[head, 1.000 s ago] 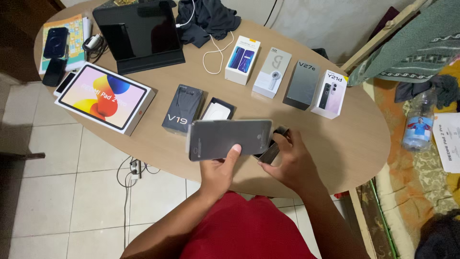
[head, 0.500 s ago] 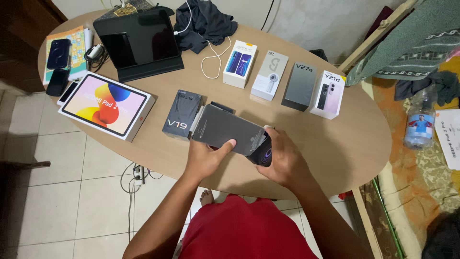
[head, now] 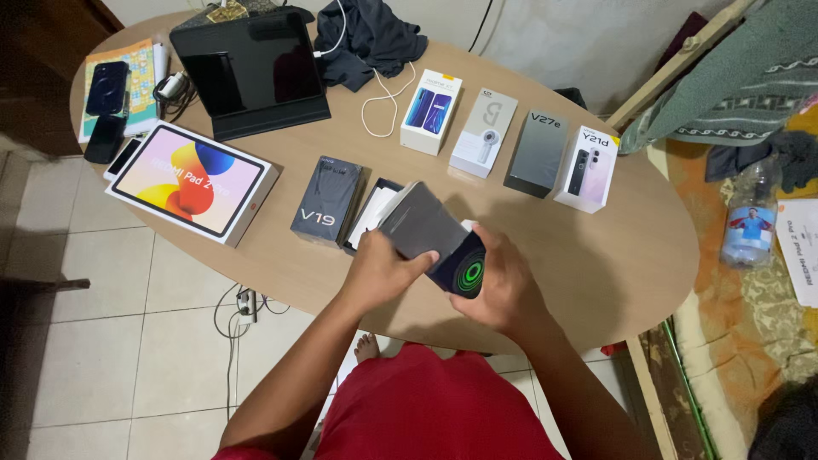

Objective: The person unboxes a Vivo V19 smartphone, removes the phone and accessories, and places the phone into a protective case. They then unbox a Vivo Y21d smartphone, remove the phone and accessories, and place it into a case. The person handles multiple boxes and accessories on a table.

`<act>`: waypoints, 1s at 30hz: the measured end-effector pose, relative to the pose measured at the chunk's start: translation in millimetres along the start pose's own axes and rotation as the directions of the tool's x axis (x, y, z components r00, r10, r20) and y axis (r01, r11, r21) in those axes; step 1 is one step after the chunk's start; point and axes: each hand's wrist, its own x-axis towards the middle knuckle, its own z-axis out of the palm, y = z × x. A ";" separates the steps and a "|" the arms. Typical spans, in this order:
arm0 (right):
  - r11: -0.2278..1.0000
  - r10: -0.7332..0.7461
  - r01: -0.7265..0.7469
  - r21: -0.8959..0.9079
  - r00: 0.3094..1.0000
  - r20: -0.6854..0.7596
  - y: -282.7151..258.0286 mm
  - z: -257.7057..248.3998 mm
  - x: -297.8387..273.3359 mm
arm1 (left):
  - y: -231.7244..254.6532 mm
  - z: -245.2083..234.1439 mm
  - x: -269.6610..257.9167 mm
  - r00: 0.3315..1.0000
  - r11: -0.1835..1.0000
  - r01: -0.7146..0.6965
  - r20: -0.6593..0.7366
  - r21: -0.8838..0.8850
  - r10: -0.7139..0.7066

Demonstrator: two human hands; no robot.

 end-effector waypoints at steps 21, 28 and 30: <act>0.076 0.464 -0.518 0.852 0.775 0.429 83.6 87.3 -50.3 | -87.3 -4.6 91.6 0.951 0.789 0.281 0.268 -0.547 -0.153; 0.204 0.441 -0.456 0.866 0.833 0.335 83.6 75.5 -37.1 | -63.3 -3.8 93.1 0.950 0.853 0.171 0.311 -0.494 -0.010; 0.189 0.452 -0.417 0.889 0.841 0.299 79.4 70.3 -32.7 | -46.4 -3.6 84.9 0.973 0.880 0.024 0.215 -0.474 0.089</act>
